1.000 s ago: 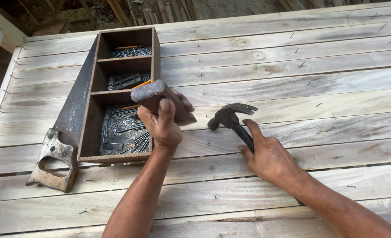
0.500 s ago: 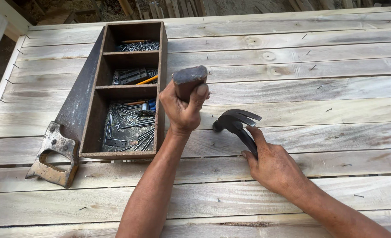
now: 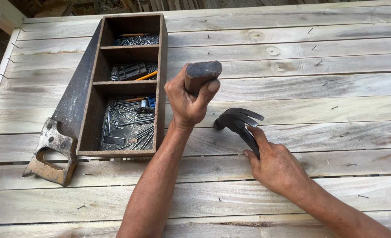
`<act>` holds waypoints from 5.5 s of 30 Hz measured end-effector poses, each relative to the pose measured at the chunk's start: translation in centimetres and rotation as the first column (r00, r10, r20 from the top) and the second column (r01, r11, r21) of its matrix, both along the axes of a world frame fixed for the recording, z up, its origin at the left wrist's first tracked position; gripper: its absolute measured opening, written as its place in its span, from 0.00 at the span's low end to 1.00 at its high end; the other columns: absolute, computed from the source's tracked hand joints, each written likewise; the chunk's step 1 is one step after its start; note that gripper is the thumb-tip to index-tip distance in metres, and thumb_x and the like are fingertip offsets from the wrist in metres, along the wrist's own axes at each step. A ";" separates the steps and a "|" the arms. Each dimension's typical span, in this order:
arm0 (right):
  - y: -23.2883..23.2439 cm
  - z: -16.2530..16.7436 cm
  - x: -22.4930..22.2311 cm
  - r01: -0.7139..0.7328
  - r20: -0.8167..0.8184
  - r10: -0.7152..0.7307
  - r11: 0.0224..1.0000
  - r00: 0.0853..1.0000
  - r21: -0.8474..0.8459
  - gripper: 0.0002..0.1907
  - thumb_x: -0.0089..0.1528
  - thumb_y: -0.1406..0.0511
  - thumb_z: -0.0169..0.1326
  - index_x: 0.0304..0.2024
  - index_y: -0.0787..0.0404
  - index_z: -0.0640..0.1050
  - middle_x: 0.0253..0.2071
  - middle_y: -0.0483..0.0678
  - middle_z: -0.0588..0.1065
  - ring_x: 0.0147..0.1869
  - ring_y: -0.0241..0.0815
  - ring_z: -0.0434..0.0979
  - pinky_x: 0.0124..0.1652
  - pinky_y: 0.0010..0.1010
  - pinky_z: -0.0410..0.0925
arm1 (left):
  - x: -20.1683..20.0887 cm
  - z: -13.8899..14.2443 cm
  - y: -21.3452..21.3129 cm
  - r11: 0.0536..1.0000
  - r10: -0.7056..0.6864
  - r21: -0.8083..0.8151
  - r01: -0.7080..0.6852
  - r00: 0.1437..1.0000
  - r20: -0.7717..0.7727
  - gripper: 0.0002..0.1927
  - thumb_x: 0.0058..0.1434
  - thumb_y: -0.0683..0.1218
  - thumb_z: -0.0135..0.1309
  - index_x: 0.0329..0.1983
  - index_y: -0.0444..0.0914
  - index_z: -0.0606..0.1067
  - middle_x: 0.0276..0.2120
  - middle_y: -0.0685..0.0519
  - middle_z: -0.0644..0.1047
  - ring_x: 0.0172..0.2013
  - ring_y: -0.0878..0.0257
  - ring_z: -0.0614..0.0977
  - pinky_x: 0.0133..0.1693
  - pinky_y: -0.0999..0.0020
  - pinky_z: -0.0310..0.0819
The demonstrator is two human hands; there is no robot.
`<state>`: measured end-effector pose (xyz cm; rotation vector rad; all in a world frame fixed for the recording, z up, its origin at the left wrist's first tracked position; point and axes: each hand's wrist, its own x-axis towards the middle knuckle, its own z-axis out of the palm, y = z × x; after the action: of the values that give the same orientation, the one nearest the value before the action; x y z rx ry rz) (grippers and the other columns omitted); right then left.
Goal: The person holds a rectangular wooden block in one hand and a claw hammer in the other, repeatedly striking the end of the block to drive nails into it. They take nails from a compartmentalized wooden box on the workbench, reposition the block between strikes, and briefly walk around the workshop while holding the block and hammer before resuming hammering.
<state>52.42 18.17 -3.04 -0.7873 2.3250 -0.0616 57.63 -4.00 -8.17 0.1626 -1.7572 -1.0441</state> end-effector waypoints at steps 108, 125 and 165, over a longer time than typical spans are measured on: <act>-5.6 0.0 -6.1 0.106 -0.119 -0.149 0.946 0.982 -0.306 0.16 0.67 0.59 0.53 0.52 0.61 0.71 0.20 0.54 0.77 0.29 0.54 0.83 0.33 0.48 0.74 | 0.5 0.9 -0.9 0.958 -0.209 0.177 0.227 0.971 -0.116 0.30 0.63 0.68 0.59 0.34 0.35 0.77 0.22 0.54 0.78 0.21 0.72 0.76 0.24 0.74 0.70; -7.8 4.9 -6.3 0.045 -0.238 -0.235 0.793 0.942 -0.607 0.16 0.65 0.59 0.57 0.50 0.60 0.74 0.19 0.51 0.75 0.26 0.49 0.82 0.28 0.46 0.71 | -4.9 7.2 -2.9 0.988 0.005 0.148 0.043 0.950 -0.312 0.27 0.67 0.65 0.57 0.42 0.34 0.75 0.23 0.54 0.78 0.21 0.66 0.82 0.26 0.71 0.82; -4.4 10.3 -1.2 0.034 -0.295 -0.274 0.783 0.915 -0.620 0.22 0.61 0.54 0.62 0.53 0.56 0.75 0.17 0.45 0.72 0.23 0.41 0.77 0.26 0.39 0.67 | -1.5 8.7 -0.2 0.989 0.001 0.149 0.010 0.997 -0.071 0.24 0.66 0.64 0.57 0.40 0.37 0.78 0.24 0.56 0.80 0.26 0.68 0.83 0.29 0.74 0.80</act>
<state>51.17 13.80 7.30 -0.9672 2.7669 -0.8456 56.16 -4.22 0.51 0.2124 -1.6171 -1.1712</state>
